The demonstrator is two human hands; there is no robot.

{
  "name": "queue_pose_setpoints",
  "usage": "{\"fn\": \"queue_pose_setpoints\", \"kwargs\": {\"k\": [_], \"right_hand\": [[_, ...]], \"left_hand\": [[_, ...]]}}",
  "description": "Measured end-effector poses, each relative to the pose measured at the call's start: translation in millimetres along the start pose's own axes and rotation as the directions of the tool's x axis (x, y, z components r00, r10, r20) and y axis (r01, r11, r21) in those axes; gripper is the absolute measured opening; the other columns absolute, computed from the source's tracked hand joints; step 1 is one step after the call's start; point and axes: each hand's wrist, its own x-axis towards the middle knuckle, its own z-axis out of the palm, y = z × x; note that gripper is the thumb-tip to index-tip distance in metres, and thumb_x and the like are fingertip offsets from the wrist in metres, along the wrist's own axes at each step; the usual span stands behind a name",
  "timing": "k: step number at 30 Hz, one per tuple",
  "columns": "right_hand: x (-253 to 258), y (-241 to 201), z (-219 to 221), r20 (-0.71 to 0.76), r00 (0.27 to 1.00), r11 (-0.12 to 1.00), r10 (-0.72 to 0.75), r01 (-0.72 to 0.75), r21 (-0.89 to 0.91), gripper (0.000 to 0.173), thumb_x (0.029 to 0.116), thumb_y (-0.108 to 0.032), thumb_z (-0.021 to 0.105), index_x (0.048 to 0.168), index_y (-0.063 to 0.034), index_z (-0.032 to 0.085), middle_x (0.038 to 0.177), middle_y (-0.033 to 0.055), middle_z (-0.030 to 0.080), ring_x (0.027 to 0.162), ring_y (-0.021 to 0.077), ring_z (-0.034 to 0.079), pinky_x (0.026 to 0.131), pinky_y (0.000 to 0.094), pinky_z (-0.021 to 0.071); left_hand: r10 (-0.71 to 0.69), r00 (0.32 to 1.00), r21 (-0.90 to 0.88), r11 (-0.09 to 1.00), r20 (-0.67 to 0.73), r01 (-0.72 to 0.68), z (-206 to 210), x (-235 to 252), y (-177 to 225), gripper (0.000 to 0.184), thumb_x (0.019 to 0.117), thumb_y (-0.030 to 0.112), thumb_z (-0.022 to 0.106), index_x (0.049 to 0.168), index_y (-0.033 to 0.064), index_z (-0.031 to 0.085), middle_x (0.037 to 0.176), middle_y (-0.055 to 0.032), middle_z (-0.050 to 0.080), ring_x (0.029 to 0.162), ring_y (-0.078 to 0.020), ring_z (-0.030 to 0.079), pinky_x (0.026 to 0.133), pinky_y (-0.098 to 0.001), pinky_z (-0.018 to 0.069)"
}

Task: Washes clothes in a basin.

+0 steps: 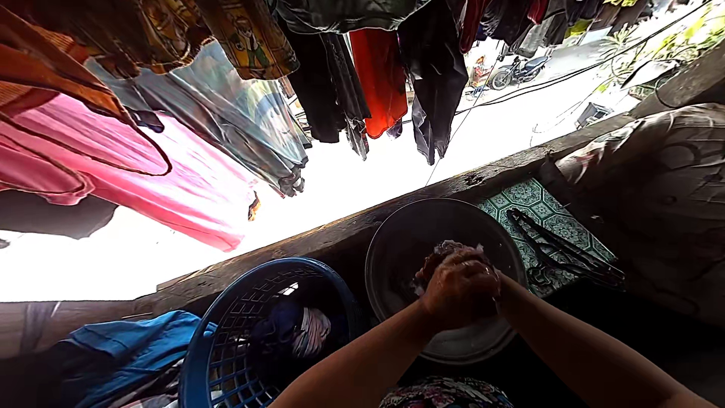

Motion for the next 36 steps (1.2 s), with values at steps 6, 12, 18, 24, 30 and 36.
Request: {"fn": "queue_pose_setpoints", "kwargs": {"k": [6,12,18,24,30,36], "right_hand": [[17,18,-4,0.261,0.947,0.912,0.185,-0.265,0.313,0.030,0.1059,-0.010,0.039,0.104,-0.0129,0.068,0.092,-0.0086,0.072,0.087,-0.0032,0.067,0.080,0.0153,0.0548],[49,-12,21,0.388,0.714,0.701,0.582,-0.200,-0.684,0.028,0.1057,-0.017,0.049,0.101,0.0029,0.068,0.087,0.0085,0.063,0.080,0.0138,0.057,0.078,0.0379,0.0478],[58,6,41,0.237,0.646,0.502,0.725,-0.262,-0.824,0.040,0.1061,-0.030,0.050,0.107,0.0074,0.064,0.101,0.0200,0.064,0.093,0.0267,0.060,0.085,0.0510,0.0464],[63,24,49,0.275,0.696,0.652,0.663,-0.357,-0.668,0.048,0.1092,-0.035,0.047,0.135,0.0039,0.056,0.125,0.0226,0.063,0.115,0.0273,0.061,0.102,0.0482,0.0443],[61,28,26,0.169,0.907,0.898,0.386,-0.328,-0.292,0.058,0.1109,-0.049,0.025,0.142,-0.0108,0.056,0.130,0.0113,0.063,0.119,0.0218,0.060,0.098,0.0472,0.0503],[71,96,-37,-0.428,0.820,0.425,0.379,-0.565,-0.707,0.117,0.0747,-0.041,0.092,0.166,-0.0252,0.020,0.170,0.0259,-0.003,0.152,0.0543,0.016,0.114,0.0688,0.0338]], "left_hand": [[0.075,0.902,0.107,0.986,0.424,-0.132,15,-14,11,0.016,0.0932,0.012,0.066,0.101,0.0208,0.078,0.100,-0.0029,0.075,0.104,-0.0228,0.070,0.104,-0.0448,0.0504],[0.056,0.724,0.064,0.988,0.688,-0.137,30,-30,17,0.018,0.0952,0.005,0.060,0.104,0.0142,0.073,0.103,-0.0128,0.072,0.106,-0.0359,0.067,0.100,-0.0523,0.0499],[-0.057,0.566,0.093,0.995,0.822,-0.034,38,-34,17,0.018,0.0983,0.006,0.056,0.109,0.0061,0.071,0.107,-0.0179,0.072,0.108,-0.0406,0.067,0.093,-0.0587,0.0513],[0.008,0.754,0.084,0.993,0.657,-0.085,21,-59,4,0.011,0.0903,0.008,0.068,0.098,0.0133,0.073,0.096,-0.0116,0.073,0.093,-0.0338,0.071,0.077,-0.0528,0.0576],[-0.368,0.912,-0.158,0.926,-0.181,0.343,-113,-68,2,0.014,0.0738,0.011,0.075,0.074,0.0122,0.061,0.090,-0.0004,0.071,0.094,-0.0113,0.070,0.083,-0.0312,0.0603],[-0.635,0.729,0.060,0.742,-0.256,0.668,-248,-145,9,0.013,0.0724,0.014,0.071,0.082,0.0142,0.062,0.089,0.0057,0.068,0.082,-0.0032,0.066,0.070,-0.0231,0.0569]]}}
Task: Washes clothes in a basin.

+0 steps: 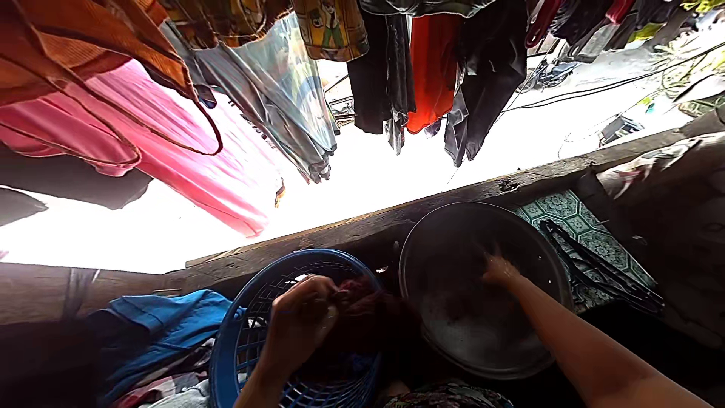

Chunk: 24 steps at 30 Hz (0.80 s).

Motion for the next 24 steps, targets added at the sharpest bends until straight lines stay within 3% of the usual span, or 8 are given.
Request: {"fn": "queue_pose_setpoints", "kwargs": {"k": [4,6,9,13,16,19,22,24], "right_hand": [[-8,9,36,0.102,0.989,0.994,0.103,-0.105,0.016,0.114,0.0803,-0.022,0.087,0.166,-0.0175,0.012,0.168,0.0271,0.010,0.152,0.0484,0.023,0.118,0.0618,0.0327],[-16,2,41,0.122,0.986,0.990,0.110,-0.120,0.078,0.095,0.0845,-0.017,0.081,0.161,-0.0047,0.027,0.156,0.0301,0.039,0.143,0.0455,0.041,0.115,0.0607,0.0367],[-31,-7,29,0.160,0.977,0.924,0.142,-0.189,0.333,0.056,0.0918,-0.022,0.077,0.134,0.0083,0.056,0.129,0.0290,0.061,0.121,0.0387,0.060,0.106,0.0557,0.0445],[-41,10,30,0.017,0.997,0.600,0.077,-0.060,0.798,0.031,0.0964,-0.029,0.071,0.111,-0.0017,0.068,0.091,0.0100,0.070,0.080,0.0180,0.067,0.075,0.0392,0.0574],[-67,1,15,-0.024,0.998,0.369,0.056,0.002,0.930,0.041,0.1004,-0.040,0.063,0.126,-0.0077,0.061,0.095,0.0071,0.071,0.081,0.0163,0.069,0.073,0.0365,0.0595],[-96,-29,0,-0.170,0.983,0.279,0.075,0.143,0.950,0.036,0.1031,-0.035,0.058,0.124,-0.0062,0.060,0.090,0.0056,0.071,0.076,0.0146,0.069,0.069,0.0340,0.0606],[-116,-59,-11,-0.306,0.943,0.206,0.131,0.276,0.939,0.034,0.0995,-0.036,0.060,0.118,-0.0074,0.060,0.084,0.0033,0.069,0.071,0.0132,0.068,0.066,0.0328,0.0602],[-118,-66,-9,-0.434,0.894,0.209,0.109,0.406,0.890,0.029,0.0908,-0.035,0.064,0.104,-0.0095,0.063,0.080,-0.0002,0.068,0.071,0.0109,0.068,0.066,0.0319,0.0597]], "left_hand": [[-0.198,0.980,0.247,0.949,-0.015,0.196,-37,-38,-47,0.021,0.0682,0.019,0.066,0.083,0.0037,0.068,0.083,-0.0032,0.069,0.080,-0.0100,0.066,0.073,-0.0325,0.0538],[-0.291,0.957,0.362,0.892,0.004,0.270,-53,-50,-61,0.025,0.0675,0.017,0.067,0.085,-0.0010,0.067,0.083,-0.0119,0.068,0.081,-0.0236,0.067,0.074,-0.0471,0.0514],[-0.422,0.894,0.496,0.815,0.151,0.301,-59,-63,-85,0.025,0.0704,0.008,0.074,0.089,-0.0081,0.067,0.088,-0.0258,0.068,0.088,-0.0455,0.067,0.077,-0.0667,0.0471],[-0.558,0.749,0.497,0.792,0.357,0.354,-33,-74,-123,0.067,0.0764,0.023,0.085,0.136,0.0041,0.061,0.130,-0.0266,0.062,0.121,-0.0462,0.058,0.102,-0.0654,0.0439],[-0.422,0.863,0.070,0.905,0.277,0.420,23,-47,-101,0.057,0.0856,0.019,0.074,0.137,0.0006,0.060,0.138,-0.0188,0.062,0.127,-0.0305,0.060,0.107,-0.0477,0.0489],[-0.475,0.759,-0.517,0.556,0.445,0.651,92,5,-25,0.043,0.1044,0.017,0.053,0.144,0.0020,0.048,0.130,-0.0172,0.065,0.112,-0.0294,0.068,0.089,-0.0462,0.0593],[-0.417,0.519,-0.479,0.206,0.746,0.853,155,39,41,0.060,0.1074,0.049,0.042,0.160,0.0236,0.029,0.153,-0.0200,0.044,0.130,-0.0438,0.053,0.091,-0.0645,0.0514],[-0.370,0.405,-0.400,0.093,0.836,0.912,196,52,70,0.068,0.1025,0.065,0.037,0.156,0.0241,0.033,0.150,-0.0198,0.045,0.127,-0.0426,0.052,0.089,-0.0659,0.0488]]}}
